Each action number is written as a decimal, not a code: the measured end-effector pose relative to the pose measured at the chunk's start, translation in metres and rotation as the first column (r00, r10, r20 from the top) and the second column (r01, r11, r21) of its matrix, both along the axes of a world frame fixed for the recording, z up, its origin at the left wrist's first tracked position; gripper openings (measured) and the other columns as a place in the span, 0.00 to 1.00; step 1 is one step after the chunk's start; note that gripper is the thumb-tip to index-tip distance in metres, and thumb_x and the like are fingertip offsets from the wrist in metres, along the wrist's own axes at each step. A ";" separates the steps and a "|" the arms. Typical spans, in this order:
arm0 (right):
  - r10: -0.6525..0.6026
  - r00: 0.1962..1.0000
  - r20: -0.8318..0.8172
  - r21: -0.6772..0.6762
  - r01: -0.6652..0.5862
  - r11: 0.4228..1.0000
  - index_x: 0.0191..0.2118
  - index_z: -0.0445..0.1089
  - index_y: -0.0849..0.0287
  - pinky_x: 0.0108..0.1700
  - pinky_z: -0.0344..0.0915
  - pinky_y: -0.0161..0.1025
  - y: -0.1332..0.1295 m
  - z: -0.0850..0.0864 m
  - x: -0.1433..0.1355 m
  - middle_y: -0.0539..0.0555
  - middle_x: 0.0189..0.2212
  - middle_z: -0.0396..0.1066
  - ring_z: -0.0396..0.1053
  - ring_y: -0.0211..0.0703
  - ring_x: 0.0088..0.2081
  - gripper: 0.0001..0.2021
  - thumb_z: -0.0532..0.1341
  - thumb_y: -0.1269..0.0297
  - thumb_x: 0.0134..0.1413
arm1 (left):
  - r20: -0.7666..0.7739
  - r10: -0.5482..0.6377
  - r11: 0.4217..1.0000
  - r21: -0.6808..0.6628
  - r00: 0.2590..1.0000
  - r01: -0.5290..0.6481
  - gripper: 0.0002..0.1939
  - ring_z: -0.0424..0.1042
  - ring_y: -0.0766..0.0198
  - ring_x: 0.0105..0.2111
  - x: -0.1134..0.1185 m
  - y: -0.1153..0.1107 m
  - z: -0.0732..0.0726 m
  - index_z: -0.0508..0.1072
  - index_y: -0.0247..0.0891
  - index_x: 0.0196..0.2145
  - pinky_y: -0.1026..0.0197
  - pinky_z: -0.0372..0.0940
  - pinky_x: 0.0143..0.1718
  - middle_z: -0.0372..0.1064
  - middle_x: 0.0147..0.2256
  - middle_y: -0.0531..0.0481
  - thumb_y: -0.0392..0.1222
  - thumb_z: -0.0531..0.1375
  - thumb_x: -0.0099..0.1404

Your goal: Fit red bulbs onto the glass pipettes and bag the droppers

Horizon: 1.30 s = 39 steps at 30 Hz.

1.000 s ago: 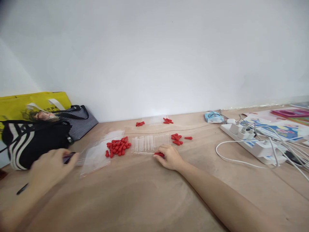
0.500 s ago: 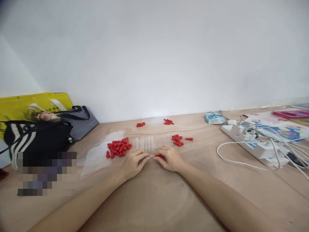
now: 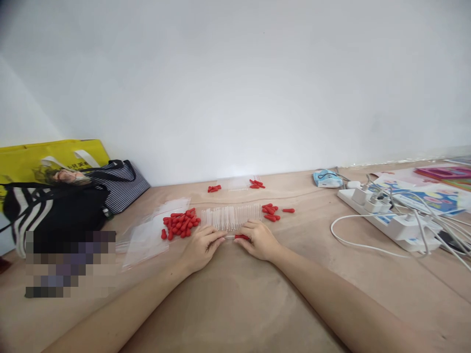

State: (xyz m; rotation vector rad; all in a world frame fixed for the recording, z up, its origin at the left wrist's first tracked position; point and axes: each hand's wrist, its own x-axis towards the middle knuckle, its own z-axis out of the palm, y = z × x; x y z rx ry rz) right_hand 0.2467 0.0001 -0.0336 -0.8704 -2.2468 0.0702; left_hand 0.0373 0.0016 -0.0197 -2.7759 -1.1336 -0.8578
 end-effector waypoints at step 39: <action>-0.021 1.000 -0.024 -0.016 0.020 1.000 0.34 0.67 0.59 0.37 0.56 0.39 0.015 0.000 -0.011 0.53 0.28 0.69 0.62 0.42 0.33 0.06 0.56 0.64 0.53 | 0.084 0.082 0.997 -0.005 0.993 -0.082 0.09 0.66 0.60 0.32 -0.004 0.005 0.001 0.73 0.38 0.33 0.57 0.56 0.37 0.70 0.28 0.50 0.39 0.53 0.63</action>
